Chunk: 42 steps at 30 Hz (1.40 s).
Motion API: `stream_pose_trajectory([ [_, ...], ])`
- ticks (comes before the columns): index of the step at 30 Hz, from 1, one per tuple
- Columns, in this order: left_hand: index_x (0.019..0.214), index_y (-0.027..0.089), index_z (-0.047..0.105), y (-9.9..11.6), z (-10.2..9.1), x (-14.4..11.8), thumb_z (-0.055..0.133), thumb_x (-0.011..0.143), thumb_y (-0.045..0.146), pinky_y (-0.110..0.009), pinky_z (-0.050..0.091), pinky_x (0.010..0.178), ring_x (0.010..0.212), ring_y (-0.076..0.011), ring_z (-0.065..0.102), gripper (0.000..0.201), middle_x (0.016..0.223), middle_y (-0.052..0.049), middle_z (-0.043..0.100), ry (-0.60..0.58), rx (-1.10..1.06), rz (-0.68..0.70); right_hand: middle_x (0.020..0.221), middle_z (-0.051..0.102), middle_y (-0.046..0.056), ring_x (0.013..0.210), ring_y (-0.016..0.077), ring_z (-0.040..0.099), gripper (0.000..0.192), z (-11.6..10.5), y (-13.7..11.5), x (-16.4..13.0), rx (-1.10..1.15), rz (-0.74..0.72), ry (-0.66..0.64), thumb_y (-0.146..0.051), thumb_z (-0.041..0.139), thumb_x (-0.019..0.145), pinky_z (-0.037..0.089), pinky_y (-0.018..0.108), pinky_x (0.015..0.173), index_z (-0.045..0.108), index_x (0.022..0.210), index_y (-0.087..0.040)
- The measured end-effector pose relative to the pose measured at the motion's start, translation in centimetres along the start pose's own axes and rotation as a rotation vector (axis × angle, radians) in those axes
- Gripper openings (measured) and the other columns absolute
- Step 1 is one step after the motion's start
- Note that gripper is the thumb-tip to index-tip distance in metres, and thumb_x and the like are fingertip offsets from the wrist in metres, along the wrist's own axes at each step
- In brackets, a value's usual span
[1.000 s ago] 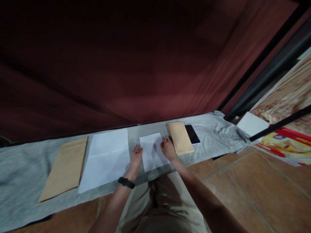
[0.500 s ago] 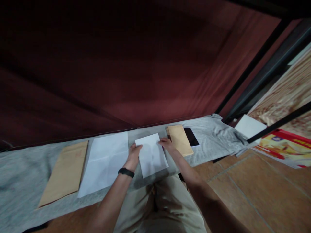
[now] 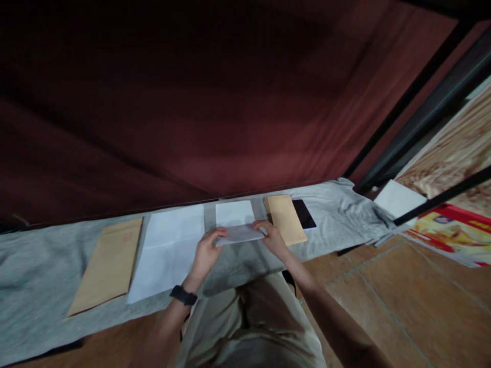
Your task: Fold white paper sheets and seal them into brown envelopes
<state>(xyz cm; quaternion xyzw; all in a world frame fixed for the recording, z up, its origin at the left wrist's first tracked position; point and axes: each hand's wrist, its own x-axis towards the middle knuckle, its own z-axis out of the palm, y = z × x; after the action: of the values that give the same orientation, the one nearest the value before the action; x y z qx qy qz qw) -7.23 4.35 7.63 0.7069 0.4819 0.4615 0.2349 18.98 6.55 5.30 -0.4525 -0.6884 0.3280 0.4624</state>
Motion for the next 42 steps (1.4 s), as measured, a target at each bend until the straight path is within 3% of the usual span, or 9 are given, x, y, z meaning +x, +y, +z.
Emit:
stream_pose_trajectory([
  [4,0.092,0.025,0.072,-2.7,1.6,-4.7,0.057,0.074,0.005,-0.046,0.056,0.099,0.107,-0.0246,0.070,0.030,0.111,-0.005,0.078,-0.138,0.164,0.039,0.133,0.069,0.007,0.128,0.0222,0.062,0.061,1.4,2.5,-5.1,-0.257,-0.030,-0.192,0.004,0.051,0.070,0.048,0.041,0.112,0.070,0.121,-0.023],
  [7,0.108,0.027,0.073,-3.2,1.8,-6.8,0.054,0.076,0.003,-0.048,0.052,0.108,0.118,-0.0230,0.067,0.044,0.122,-0.005,0.075,-0.299,0.244,0.105,0.148,0.060,0.009,0.138,0.0234,0.055,0.064,1.6,2.9,-7.4,-0.419,-0.139,-0.304,0.000,0.057,0.078,0.040,0.046,0.120,0.064,0.137,-0.022],
  [11,0.130,0.028,0.067,-2.2,1.1,-8.3,0.052,0.085,0.010,-0.049,0.042,0.120,0.135,-0.0213,0.057,0.050,0.144,-0.004,0.064,-0.448,0.323,0.114,0.155,0.053,0.008,0.142,0.0225,0.050,0.054,1.2,2.3,-8.8,-0.557,-0.209,-0.354,-0.011,0.058,0.090,0.035,0.047,0.124,0.059,0.144,-0.023],
  [15,0.151,0.027,0.048,-0.1,1.8,-8.3,0.053,0.094,0.025,-0.047,0.035,0.125,0.148,-0.0215,0.043,0.057,0.158,-0.005,0.049,-0.575,0.348,0.101,0.156,0.051,0.007,0.142,0.0220,0.050,0.052,1.1,1.5,-9.0,-0.641,-0.250,-0.403,-0.017,0.060,0.093,0.036,0.046,0.123,0.058,0.144,-0.025],
  [21,0.156,0.009,0.039,1.6,8.4,-5.9,0.032,0.105,0.029,-0.048,0.034,0.125,0.154,-0.0243,0.031,0.055,0.163,-0.016,0.039,-0.455,0.508,0.081,0.148,0.060,0.012,0.140,0.0248,0.052,0.046,1.8,1.9,-9.5,-0.683,-0.276,-0.357,-0.021,0.059,0.095,0.035,0.049,0.124,0.061,0.142,-0.019],
  [26,0.155,0.009,0.040,0.7,12.2,-4.3,0.028,0.106,0.032,-0.051,0.030,0.126,0.155,-0.0259,0.029,0.056,0.161,-0.016,0.042,-0.382,0.594,0.129,0.135,0.068,0.012,0.136,0.0245,0.055,0.043,1.8,2.2,-9.7,-0.688,-0.304,-0.369,-0.024,0.059,0.097,0.033,0.047,0.125,0.063,0.139,-0.016],
  [29,0.157,0.010,0.037,-0.4,11.9,-4.3,0.029,0.105,0.035,-0.052,0.028,0.126,0.154,-0.0262,0.031,0.058,0.161,-0.016,0.042,-0.324,0.624,0.102,0.142,0.064,0.012,0.139,0.0237,0.053,0.047,1.6,1.9,-9.6,-0.688,-0.307,-0.373,-0.022,0.056,0.098,0.033,0.047,0.125,0.058,0.145,-0.016],
  [35,0.158,0.009,0.035,-2.4,8.9,-5.9,0.031,0.104,0.037,-0.050,0.027,0.127,0.155,-0.0269,0.028,0.061,0.164,-0.017,0.036,-0.238,0.677,-0.013,0.157,0.049,0.012,0.145,0.0243,0.046,0.054,1.5,1.4,-9.7,-0.675,-0.287,-0.385,-0.022,0.050,0.101,0.034,0.050,0.124,0.046,0.154,-0.016],
  [42,0.160,0.012,0.033,-3.0,7.2,-7.2,0.033,0.103,0.035,-0.052,0.027,0.126,0.155,-0.0281,0.028,0.062,0.164,-0.016,0.036,-0.164,0.658,-0.075,0.149,0.058,0.010,0.139,0.0214,0.053,0.043,2.8,0.9,-8.0,-0.612,-0.163,-0.288,-0.026,0.043,0.106,0.035,0.046,0.124,0.058,0.145,-0.018],
])
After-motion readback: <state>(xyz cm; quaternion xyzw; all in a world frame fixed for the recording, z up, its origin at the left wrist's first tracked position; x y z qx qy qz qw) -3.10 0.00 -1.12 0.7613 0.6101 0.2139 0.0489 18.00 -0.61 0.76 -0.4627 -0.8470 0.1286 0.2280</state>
